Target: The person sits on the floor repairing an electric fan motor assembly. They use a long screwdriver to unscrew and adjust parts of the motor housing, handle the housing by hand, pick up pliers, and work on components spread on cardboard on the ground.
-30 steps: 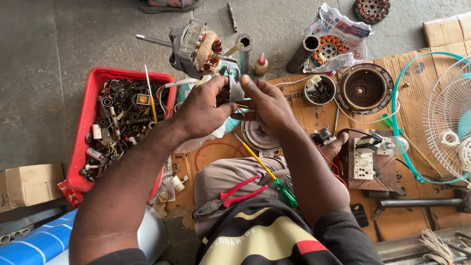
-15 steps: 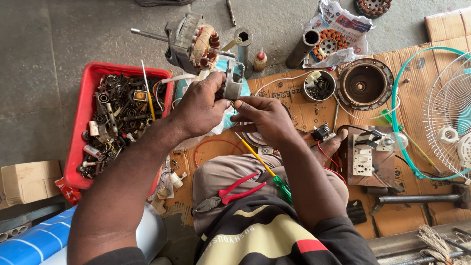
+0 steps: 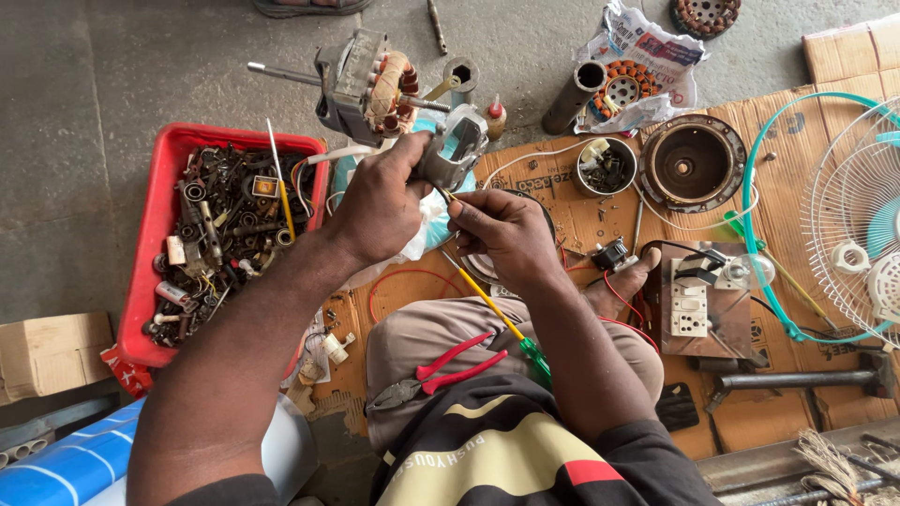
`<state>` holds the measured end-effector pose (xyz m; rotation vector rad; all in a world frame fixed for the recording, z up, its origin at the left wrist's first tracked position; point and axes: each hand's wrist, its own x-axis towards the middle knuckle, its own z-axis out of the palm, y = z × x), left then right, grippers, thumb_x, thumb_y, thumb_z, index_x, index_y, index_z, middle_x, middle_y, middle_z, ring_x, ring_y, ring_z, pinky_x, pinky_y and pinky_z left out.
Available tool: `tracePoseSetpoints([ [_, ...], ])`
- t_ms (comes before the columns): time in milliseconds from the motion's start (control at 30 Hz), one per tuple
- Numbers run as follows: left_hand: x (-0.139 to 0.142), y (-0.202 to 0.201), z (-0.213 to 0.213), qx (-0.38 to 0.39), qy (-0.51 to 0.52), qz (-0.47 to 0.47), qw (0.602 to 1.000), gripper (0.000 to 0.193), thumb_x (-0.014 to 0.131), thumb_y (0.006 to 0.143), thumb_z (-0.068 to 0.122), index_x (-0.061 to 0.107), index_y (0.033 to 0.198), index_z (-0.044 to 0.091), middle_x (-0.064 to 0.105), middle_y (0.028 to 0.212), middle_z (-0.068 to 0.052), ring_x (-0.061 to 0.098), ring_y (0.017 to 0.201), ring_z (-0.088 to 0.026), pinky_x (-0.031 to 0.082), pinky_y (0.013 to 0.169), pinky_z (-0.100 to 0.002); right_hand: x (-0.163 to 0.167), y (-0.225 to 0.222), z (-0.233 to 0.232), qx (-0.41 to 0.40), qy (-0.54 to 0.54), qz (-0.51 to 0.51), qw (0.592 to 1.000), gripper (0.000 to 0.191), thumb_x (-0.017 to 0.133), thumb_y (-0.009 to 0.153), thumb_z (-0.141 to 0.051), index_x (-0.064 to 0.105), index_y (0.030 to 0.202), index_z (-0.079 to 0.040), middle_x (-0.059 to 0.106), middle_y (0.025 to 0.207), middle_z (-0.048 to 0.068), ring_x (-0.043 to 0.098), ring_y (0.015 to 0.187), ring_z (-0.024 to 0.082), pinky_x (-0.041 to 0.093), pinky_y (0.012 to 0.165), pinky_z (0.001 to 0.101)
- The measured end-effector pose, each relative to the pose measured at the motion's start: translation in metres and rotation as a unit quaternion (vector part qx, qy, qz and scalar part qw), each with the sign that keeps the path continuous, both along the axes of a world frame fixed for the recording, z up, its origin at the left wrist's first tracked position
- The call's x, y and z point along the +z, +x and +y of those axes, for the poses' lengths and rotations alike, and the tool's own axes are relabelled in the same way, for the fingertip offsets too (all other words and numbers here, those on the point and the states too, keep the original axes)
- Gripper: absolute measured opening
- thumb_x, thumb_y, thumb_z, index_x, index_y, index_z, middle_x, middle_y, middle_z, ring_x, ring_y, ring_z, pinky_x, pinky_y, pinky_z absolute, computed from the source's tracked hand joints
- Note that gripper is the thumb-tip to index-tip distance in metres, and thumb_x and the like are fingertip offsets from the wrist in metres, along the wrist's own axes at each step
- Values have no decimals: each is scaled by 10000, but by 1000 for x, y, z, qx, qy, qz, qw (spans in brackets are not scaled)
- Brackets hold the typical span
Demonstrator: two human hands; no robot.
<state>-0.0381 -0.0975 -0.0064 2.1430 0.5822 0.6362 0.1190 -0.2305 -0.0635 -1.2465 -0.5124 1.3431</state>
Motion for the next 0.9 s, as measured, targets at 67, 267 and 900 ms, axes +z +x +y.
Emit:
tracePoseSetpoints([
  [67,-1,-1,3,0,-18,8,1000,441,632,901,-74,552,1325,14,738,1118,-199,750,1072,-309,584,862,-406,-2,3,0,2,-1,7,1000,297,768,935,-211,735,1112,25,718,864,40,676,709,107,560,651,255],
  [267,-3,-8,11,-2,-59,-3,998,457,641,905,-64,558,1345,27,754,1164,-161,749,1111,-248,578,919,-369,5,21,17,-48,121,40,991,642,856,850,-53,500,1379,21,653,1183,62,674,1042,168,580,910,323],
  [900,64,29,79,174,132,-51,975,457,846,938,297,703,1223,-30,735,1199,-216,733,1099,-288,571,939,-420,5,18,64,-27,188,77,979,783,840,726,129,455,1398,13,622,1314,137,634,1244,255,551,1081,423],
])
